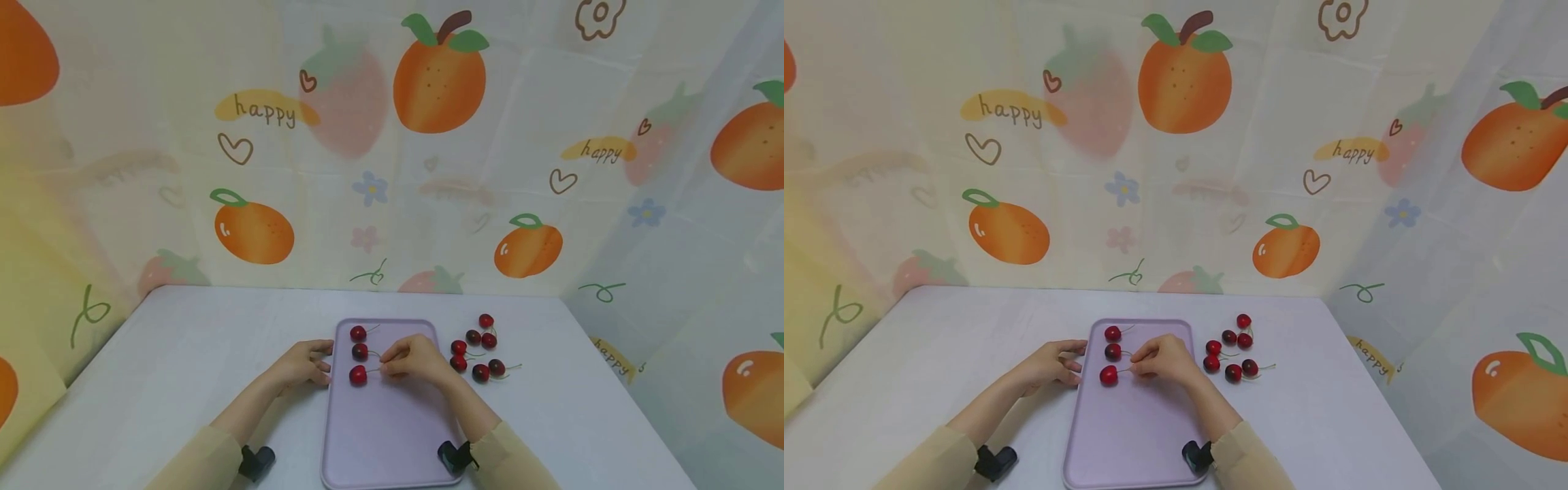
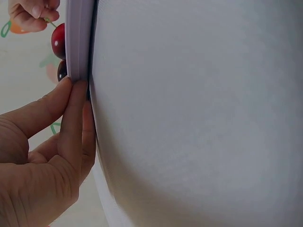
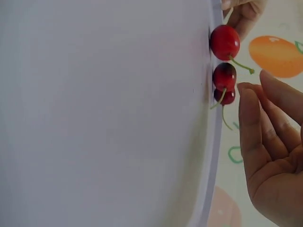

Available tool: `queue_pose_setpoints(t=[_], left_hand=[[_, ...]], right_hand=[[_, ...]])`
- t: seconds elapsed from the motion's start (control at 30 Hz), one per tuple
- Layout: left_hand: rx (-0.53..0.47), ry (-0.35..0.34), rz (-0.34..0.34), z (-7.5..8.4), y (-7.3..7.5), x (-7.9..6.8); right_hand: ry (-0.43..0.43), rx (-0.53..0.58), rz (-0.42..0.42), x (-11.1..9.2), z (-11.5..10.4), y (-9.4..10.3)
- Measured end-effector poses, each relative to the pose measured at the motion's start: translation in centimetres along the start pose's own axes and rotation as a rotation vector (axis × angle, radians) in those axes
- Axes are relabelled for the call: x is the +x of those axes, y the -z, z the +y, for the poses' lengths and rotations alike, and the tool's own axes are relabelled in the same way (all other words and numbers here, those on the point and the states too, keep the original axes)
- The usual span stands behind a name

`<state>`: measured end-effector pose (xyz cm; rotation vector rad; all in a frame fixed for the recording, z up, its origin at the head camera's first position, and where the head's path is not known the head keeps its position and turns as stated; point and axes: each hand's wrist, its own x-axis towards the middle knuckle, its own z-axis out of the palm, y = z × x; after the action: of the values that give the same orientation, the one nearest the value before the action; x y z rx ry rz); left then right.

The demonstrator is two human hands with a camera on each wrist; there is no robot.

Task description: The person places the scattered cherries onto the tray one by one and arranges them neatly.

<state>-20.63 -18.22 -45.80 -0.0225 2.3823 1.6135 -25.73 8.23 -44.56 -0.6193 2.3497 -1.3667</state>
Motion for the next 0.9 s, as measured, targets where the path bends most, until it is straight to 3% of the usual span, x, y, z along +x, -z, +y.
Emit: queue_pose_setpoints(t=[0.53, 0.77, 0.9], left_hand=[[0.010, 0.006, 0.003, 0.1, 0.0, -0.1], [-0.005, 0.010, 0.000, 0.0, 0.0, 0.0], [-0.007, 0.008, 0.000, -0.1, 0.0, 0.0]], right_hand=[[0.000, 0.108, 0.099, -1.4, -0.2, 3.8], [0.034, 0.057, 0.129, -2.7, 0.7, 5.6], [0.005, 0.051, 0.158, -3.3, 1.1, 6.7]])
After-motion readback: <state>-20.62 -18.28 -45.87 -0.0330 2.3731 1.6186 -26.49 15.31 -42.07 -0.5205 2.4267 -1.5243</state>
